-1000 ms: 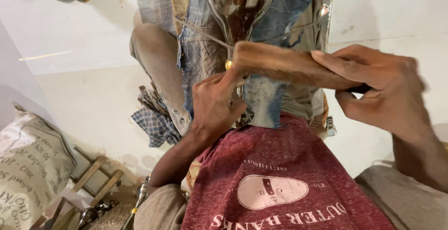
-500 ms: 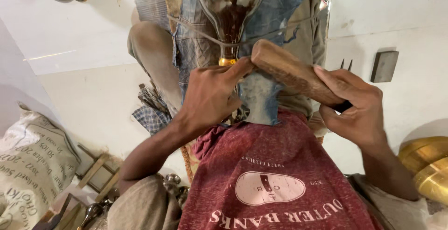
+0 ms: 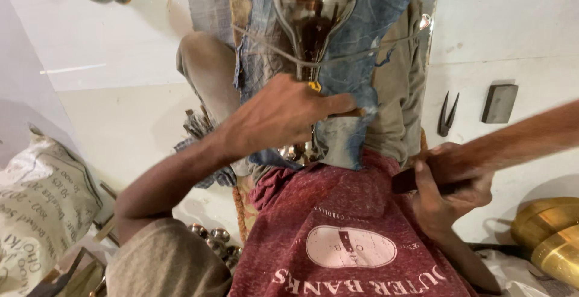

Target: The person sits on the floor shaping a brass vase tied with rope to a padded rest. They strike a gold band on the vase with a wooden mallet, reposition the vase, and use a small punch tool to work the metal surface, rotating the vase to reach different sides.

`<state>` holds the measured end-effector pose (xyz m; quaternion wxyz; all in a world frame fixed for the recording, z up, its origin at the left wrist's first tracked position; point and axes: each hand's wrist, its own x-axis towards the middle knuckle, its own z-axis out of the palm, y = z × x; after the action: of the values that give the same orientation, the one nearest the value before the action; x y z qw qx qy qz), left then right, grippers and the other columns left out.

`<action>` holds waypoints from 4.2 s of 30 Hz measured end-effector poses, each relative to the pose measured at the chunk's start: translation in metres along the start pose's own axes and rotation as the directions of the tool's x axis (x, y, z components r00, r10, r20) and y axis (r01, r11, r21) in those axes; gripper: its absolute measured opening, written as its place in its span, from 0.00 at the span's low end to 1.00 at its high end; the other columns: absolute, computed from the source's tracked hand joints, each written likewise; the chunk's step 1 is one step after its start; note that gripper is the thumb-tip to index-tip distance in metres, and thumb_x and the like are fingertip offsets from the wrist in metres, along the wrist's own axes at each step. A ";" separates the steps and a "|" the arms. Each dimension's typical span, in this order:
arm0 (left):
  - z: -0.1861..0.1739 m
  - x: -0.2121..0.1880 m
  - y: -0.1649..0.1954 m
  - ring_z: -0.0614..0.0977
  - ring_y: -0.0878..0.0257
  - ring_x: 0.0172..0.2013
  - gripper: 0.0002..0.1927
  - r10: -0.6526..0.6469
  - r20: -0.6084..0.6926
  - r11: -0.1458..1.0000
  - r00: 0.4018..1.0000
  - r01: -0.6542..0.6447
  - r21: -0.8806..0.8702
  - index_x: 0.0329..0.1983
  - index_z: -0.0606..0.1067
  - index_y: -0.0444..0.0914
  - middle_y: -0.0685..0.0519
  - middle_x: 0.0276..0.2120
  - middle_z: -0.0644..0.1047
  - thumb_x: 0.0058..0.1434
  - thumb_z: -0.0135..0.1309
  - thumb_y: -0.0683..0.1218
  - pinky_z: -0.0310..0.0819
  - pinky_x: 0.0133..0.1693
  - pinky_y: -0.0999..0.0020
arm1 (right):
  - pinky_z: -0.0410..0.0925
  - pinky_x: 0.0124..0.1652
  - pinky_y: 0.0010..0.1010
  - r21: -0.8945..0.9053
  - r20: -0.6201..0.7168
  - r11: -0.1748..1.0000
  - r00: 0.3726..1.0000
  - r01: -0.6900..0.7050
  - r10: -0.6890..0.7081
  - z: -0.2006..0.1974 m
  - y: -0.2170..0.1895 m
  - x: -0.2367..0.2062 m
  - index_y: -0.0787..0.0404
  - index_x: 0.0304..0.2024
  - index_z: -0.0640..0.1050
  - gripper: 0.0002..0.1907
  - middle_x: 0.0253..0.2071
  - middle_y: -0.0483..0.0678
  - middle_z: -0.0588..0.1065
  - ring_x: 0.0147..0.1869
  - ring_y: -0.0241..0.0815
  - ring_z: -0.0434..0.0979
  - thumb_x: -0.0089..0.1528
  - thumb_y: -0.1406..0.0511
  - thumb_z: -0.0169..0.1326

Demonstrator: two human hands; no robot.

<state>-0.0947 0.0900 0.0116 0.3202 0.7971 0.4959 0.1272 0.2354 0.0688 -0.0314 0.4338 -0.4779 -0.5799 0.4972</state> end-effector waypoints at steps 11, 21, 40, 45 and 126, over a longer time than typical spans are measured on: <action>-0.013 0.024 -0.026 0.79 0.70 0.26 0.15 0.284 -0.103 0.923 0.953 -0.301 -0.240 0.53 0.77 0.43 0.53 0.27 0.80 0.66 0.52 0.35 0.73 0.27 0.73 | 0.80 0.39 0.33 -0.427 0.338 0.740 0.851 0.519 -0.402 0.012 0.065 -0.070 0.68 0.58 0.76 0.21 0.47 0.59 0.79 0.44 0.50 0.84 0.62 0.69 0.59; 0.057 -0.069 -0.019 0.83 0.61 0.39 0.16 -0.695 -0.616 0.454 0.370 -0.438 -0.776 0.57 0.72 0.32 0.47 0.42 0.81 0.67 0.57 0.37 0.81 0.42 0.68 | 0.77 0.38 0.34 -0.338 0.755 0.199 0.391 0.920 -0.526 0.104 -0.044 -0.003 0.61 0.47 0.81 0.10 0.43 0.57 0.82 0.41 0.47 0.85 0.65 0.64 0.60; 0.112 -0.110 -0.016 0.86 0.61 0.39 0.16 -0.798 -0.525 0.321 0.295 -0.529 -0.786 0.55 0.72 0.33 0.47 0.40 0.82 0.65 0.59 0.36 0.85 0.44 0.65 | 0.75 0.50 0.30 -0.025 0.339 1.000 0.941 -0.001 0.009 0.107 -0.009 -0.016 0.65 0.44 0.77 0.11 0.44 0.49 0.79 0.48 0.39 0.81 0.58 0.75 0.58; 0.089 -0.080 -0.007 0.85 0.61 0.42 0.18 -0.701 -0.551 0.342 0.453 -0.464 -0.817 0.60 0.74 0.31 0.47 0.42 0.83 0.67 0.56 0.31 0.83 0.49 0.68 | 0.75 0.43 0.30 -0.129 0.339 0.985 0.928 -0.118 0.156 0.102 -0.002 -0.015 0.68 0.40 0.77 0.10 0.39 0.48 0.79 0.42 0.37 0.80 0.56 0.76 0.59; 0.038 -0.012 -0.074 0.76 0.65 0.20 0.29 0.401 -0.369 0.868 0.838 -0.477 -0.140 0.56 0.76 0.42 0.53 0.22 0.77 0.50 0.58 0.30 0.63 0.20 0.68 | 0.69 0.25 0.24 -0.544 0.342 0.731 0.905 0.412 -0.255 0.003 -0.029 0.013 0.65 0.43 0.77 0.15 0.32 0.52 0.76 0.27 0.38 0.74 0.53 0.74 0.61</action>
<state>-0.1326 0.0876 -0.0634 0.2835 0.8157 0.3271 0.3838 0.2264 0.0796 -0.0026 0.2664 -0.4133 -0.8330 0.2535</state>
